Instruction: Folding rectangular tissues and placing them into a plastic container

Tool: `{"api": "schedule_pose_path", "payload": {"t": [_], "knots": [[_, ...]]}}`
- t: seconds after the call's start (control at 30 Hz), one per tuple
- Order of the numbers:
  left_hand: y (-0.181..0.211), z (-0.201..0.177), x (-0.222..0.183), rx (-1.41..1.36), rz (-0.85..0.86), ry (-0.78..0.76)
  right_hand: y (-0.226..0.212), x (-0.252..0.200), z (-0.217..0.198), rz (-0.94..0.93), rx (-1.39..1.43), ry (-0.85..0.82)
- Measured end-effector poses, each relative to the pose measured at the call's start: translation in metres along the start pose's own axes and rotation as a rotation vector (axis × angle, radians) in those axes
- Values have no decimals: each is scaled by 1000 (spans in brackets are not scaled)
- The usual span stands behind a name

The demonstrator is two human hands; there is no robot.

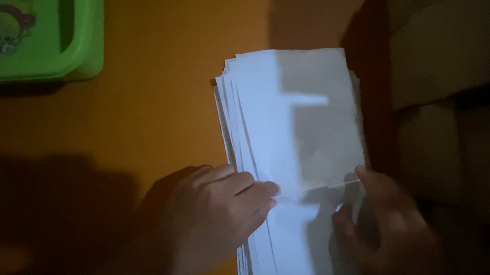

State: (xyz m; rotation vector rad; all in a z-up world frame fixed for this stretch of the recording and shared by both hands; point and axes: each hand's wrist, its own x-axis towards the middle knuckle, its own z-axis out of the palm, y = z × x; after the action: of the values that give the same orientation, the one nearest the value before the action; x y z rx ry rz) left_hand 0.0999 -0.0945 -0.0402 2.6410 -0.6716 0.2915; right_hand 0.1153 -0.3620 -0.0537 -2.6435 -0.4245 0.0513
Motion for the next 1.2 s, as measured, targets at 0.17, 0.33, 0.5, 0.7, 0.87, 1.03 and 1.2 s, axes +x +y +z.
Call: {"api": "schedule_pose_path", "payload": {"t": [0.17,0.33,0.5,0.7,0.87,1.03,1.2], "knots": [[1,1,2,50,28,101,-3,-4,-2,-68,-86,120],[-2,-6,8,-100,57,109,1,-5,-9,-96,-88,95],[-2,-12,13,-176,58,45,19,-11,-9,-174,-156,116],[-1,-11,18,-234,-66,-53,37,-9,-23,-147,-124,87],[4,-26,25,-307,-272,-264,48,-9,-28,-178,-127,110],[5,-22,24,-342,-266,-109,54,-5,-25,-209,-130,134],[2,-6,19,-351,-118,79,46,-9,-26,-238,-135,156]]}}
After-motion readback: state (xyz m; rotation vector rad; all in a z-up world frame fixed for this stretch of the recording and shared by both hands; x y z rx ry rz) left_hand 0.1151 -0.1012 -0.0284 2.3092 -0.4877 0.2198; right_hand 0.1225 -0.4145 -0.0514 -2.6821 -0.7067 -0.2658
